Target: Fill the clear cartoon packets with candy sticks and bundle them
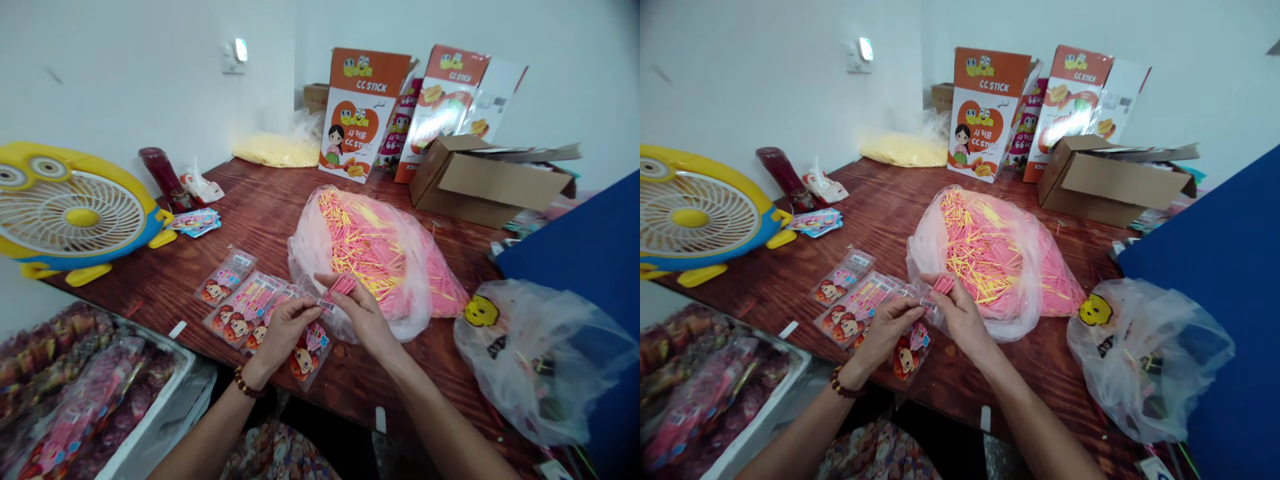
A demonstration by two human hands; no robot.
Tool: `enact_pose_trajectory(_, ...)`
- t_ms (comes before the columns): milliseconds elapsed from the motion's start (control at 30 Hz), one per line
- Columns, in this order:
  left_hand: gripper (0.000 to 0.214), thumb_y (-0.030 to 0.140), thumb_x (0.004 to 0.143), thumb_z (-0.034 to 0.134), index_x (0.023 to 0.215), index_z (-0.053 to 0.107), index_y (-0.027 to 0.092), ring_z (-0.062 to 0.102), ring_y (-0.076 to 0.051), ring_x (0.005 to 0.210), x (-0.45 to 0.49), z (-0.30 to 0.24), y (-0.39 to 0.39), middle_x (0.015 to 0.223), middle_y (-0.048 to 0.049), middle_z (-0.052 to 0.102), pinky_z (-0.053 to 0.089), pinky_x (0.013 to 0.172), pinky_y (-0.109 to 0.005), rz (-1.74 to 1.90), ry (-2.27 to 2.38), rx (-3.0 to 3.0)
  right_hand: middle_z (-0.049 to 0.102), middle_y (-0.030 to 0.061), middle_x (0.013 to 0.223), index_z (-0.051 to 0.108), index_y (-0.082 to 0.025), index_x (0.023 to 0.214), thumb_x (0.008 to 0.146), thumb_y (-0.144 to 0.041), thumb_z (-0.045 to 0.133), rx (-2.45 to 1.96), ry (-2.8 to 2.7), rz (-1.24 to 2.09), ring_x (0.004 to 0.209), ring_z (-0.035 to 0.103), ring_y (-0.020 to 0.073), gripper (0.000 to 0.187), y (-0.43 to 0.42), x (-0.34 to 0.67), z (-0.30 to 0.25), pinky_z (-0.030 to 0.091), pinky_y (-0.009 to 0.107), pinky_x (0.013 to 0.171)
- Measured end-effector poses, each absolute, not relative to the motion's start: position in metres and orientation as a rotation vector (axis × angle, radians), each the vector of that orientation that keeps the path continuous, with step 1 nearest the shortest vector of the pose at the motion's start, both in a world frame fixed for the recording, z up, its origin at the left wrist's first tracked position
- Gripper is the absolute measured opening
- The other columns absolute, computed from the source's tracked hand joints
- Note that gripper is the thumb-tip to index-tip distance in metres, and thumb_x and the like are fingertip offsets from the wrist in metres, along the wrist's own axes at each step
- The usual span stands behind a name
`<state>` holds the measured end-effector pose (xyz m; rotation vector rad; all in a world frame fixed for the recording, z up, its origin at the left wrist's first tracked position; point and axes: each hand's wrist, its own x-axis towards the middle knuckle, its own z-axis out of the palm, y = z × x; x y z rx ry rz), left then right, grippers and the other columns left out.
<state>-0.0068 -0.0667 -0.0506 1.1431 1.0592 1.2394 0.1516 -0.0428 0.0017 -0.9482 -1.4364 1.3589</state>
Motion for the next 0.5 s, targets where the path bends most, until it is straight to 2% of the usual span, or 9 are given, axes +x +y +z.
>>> enact_pose_trajectory(100, 0.021, 0.037, 0.079, 0.072, 0.083, 0.076, 0.016, 0.058, -0.013, 0.07, -0.007, -0.047, -0.062, 0.078, -0.0015, 0.07, 0.046, 0.066, -0.022, 1.25, 1.027, 1.128, 0.056, 0.0053, 0.14, 0.046, -0.031, 0.136, 0.094, -0.03, 0.052, -0.948, -1.596, 1.224, 0.129, 0.053, 0.0199, 0.043, -0.039, 0.154, 0.006, 0.041, 0.043, 0.109)
enact_pose_trajectory(233, 0.019, 0.035, 0.078, 0.073, 0.08, 0.075, 0.016, 0.055, -0.011, 0.066, -0.007, -0.043, -0.056, 0.074, 0.0002, 0.068, 0.045, 0.064, -0.021, 1.299, 0.984, 1.083, 0.054, 0.0067, 0.143, 0.056, -0.027, 0.131, 0.095, -0.032, 0.05, -0.969, -1.999, 0.987, 0.134, 0.047, 0.0216, 0.037, -0.035, 0.162, 0.014, 0.032, 0.044, 0.115)
enact_pose_trajectory(300, 0.018, 0.033, 0.077, 0.074, 0.079, 0.075, 0.016, 0.056, -0.011, 0.066, -0.009, -0.04, -0.053, 0.074, 0.0005, 0.068, 0.046, 0.065, -0.021, 1.333, 0.985, 1.067, 0.055, 0.0068, 0.141, 0.054, -0.027, 0.133, 0.095, -0.033, 0.05, -0.948, -2.035, 1.014, 0.131, 0.05, 0.0211, 0.038, -0.033, 0.168, 0.017, 0.037, 0.042, 0.112)
enact_pose_trajectory(367, 0.015, 0.031, 0.076, 0.075, 0.081, 0.075, 0.016, 0.059, -0.012, 0.07, -0.011, -0.038, -0.052, 0.077, -0.0003, 0.07, 0.047, 0.069, -0.022, 1.357, 0.985, 1.066, 0.064, 0.007, 0.129, 0.057, -0.026, 0.127, 0.094, -0.035, 0.053, -0.977, -1.986, 1.059, 0.117, 0.06, 0.0204, 0.035, -0.029, 0.174, 0.019, 0.047, 0.038, 0.1)
enact_pose_trajectory(400, 0.015, 0.03, 0.077, 0.075, 0.082, 0.076, 0.016, 0.061, -0.013, 0.073, -0.012, -0.037, -0.051, 0.08, -0.0009, 0.071, 0.048, 0.071, -0.022, 1.36, 0.98, 1.074, 0.069, 0.0064, 0.116, 0.062, -0.024, 0.118, 0.092, -0.036, 0.056, -1.02, -1.973, 1.043, 0.105, 0.065, 0.0199, 0.029, -0.028, 0.176, 0.019, 0.05, 0.035, 0.091)
enact_pose_trajectory(500, 0.014, 0.029, 0.078, 0.073, 0.084, 0.076, 0.017, 0.063, -0.014, 0.076, -0.015, -0.035, -0.049, 0.083, -0.0022, 0.073, 0.049, 0.074, -0.024, 1.361, 0.969, 1.11, 0.069, 0.0022, 0.081, 0.067, -0.02, 0.086, 0.087, -0.035, 0.063, -1.151, -1.974, 0.891, 0.076, 0.063, 0.0169, 0.015, -0.024, 0.176, 0.018, 0.049, 0.03, 0.073)
